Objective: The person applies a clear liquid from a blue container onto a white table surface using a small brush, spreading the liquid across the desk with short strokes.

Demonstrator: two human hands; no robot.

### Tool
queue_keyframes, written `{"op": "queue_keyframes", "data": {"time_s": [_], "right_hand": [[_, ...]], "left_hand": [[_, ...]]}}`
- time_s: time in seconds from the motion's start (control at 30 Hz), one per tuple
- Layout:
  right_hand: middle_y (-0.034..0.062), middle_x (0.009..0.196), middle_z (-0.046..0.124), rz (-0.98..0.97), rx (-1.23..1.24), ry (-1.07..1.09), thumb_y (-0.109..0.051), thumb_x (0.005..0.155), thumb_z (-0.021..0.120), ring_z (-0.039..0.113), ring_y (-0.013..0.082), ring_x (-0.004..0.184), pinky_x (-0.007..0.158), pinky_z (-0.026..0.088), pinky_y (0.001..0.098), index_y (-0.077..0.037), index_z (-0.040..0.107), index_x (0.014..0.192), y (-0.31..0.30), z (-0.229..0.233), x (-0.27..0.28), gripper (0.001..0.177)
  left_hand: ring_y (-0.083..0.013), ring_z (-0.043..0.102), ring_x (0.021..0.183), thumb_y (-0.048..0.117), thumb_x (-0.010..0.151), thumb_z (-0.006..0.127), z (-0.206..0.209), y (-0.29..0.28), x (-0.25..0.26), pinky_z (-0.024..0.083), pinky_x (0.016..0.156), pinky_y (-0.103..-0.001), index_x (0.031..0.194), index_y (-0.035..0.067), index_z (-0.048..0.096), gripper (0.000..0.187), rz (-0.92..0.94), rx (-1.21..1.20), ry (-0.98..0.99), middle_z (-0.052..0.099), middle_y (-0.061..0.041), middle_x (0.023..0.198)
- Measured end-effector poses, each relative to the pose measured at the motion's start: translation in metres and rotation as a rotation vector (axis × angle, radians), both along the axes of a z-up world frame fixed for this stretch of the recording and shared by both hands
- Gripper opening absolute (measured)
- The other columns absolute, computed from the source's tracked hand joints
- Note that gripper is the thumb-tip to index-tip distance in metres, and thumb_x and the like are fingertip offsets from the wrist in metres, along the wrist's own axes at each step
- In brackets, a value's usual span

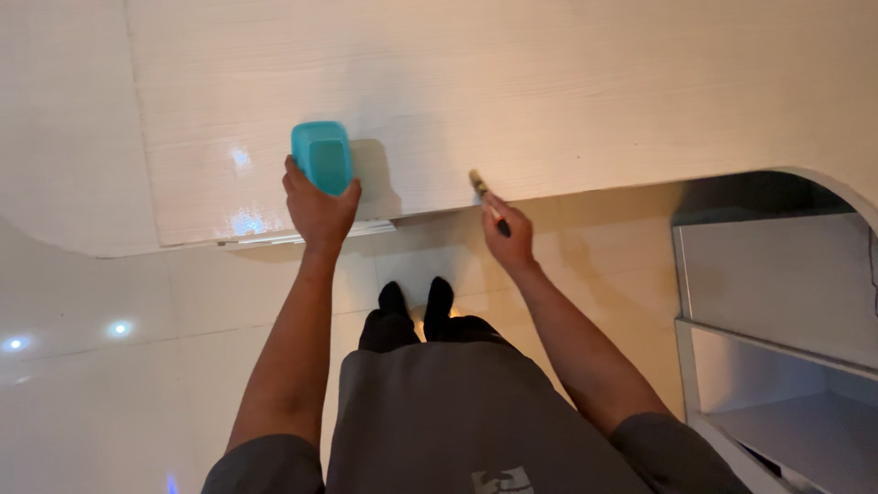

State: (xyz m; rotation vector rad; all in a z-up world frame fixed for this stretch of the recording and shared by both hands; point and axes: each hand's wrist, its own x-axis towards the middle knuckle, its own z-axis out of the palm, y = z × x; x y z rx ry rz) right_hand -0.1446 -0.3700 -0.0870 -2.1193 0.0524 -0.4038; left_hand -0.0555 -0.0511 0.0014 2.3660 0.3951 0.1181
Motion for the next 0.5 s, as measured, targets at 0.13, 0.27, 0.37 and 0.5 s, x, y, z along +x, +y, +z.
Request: {"op": "queue_keyframes", "data": {"time_s": [0.13, 0.27, 0.37, 0.5], "right_hand": [[0.0149, 0.103, 0.078, -0.125, -0.005, -0.038, -0.009, 0.098, 0.074, 0.07, 0.0145, 0.086, 0.076, 0.056, 0.0273, 0.0, 0.073, 0.123, -0.048, -0.012, -0.002, 0.027], [0.0095, 0.099, 0.078, -0.274, 0.102, 0.071, -0.009, 0.098, 0.072, 0.06, 0.0042, 0.075, 0.067, 0.051, 0.0219, 0.001, 0.073, 0.124, -0.094, -0.019, -0.003, 0.029], [0.0103, 0.105, 0.078, -0.328, 0.011, 0.054, -0.01, 0.098, 0.073, 0.062, 0.0046, 0.079, 0.069, 0.051, 0.0224, 0.002, 0.073, 0.124, -0.128, -0.02, -0.007, 0.028], [0.011, 0.096, 0.078, -0.42, -0.026, 0.143, -0.011, 0.098, 0.072, 0.061, 0.0058, 0.075, 0.068, 0.051, 0.0229, 0.001, 0.074, 0.126, -0.167, -0.023, -0.008, 0.03]], "left_hand": [[-0.0468, 0.061, 0.113, 0.036, 0.076, 0.09, 0.0, -0.001, 0.001, 0.056, 0.087, -0.055, 0.154, -0.008, 0.024, 0.111, -0.016, 0.039, -0.027, 0.048, -0.031, 0.139], [-0.0458, 0.061, 0.113, 0.035, 0.076, 0.088, 0.004, -0.001, 0.0, 0.057, 0.086, -0.054, 0.155, -0.007, 0.024, 0.11, -0.009, 0.009, 0.012, 0.048, -0.031, 0.139], [-0.0457, 0.062, 0.113, 0.035, 0.077, 0.088, 0.007, -0.002, 0.0, 0.057, 0.085, -0.054, 0.154, -0.007, 0.024, 0.11, -0.006, 0.008, 0.016, 0.048, -0.031, 0.139], [-0.0461, 0.061, 0.114, 0.036, 0.076, 0.089, 0.008, -0.002, -0.001, 0.057, 0.087, -0.054, 0.154, -0.008, 0.024, 0.11, -0.009, 0.019, 0.001, 0.048, -0.031, 0.137]]}}
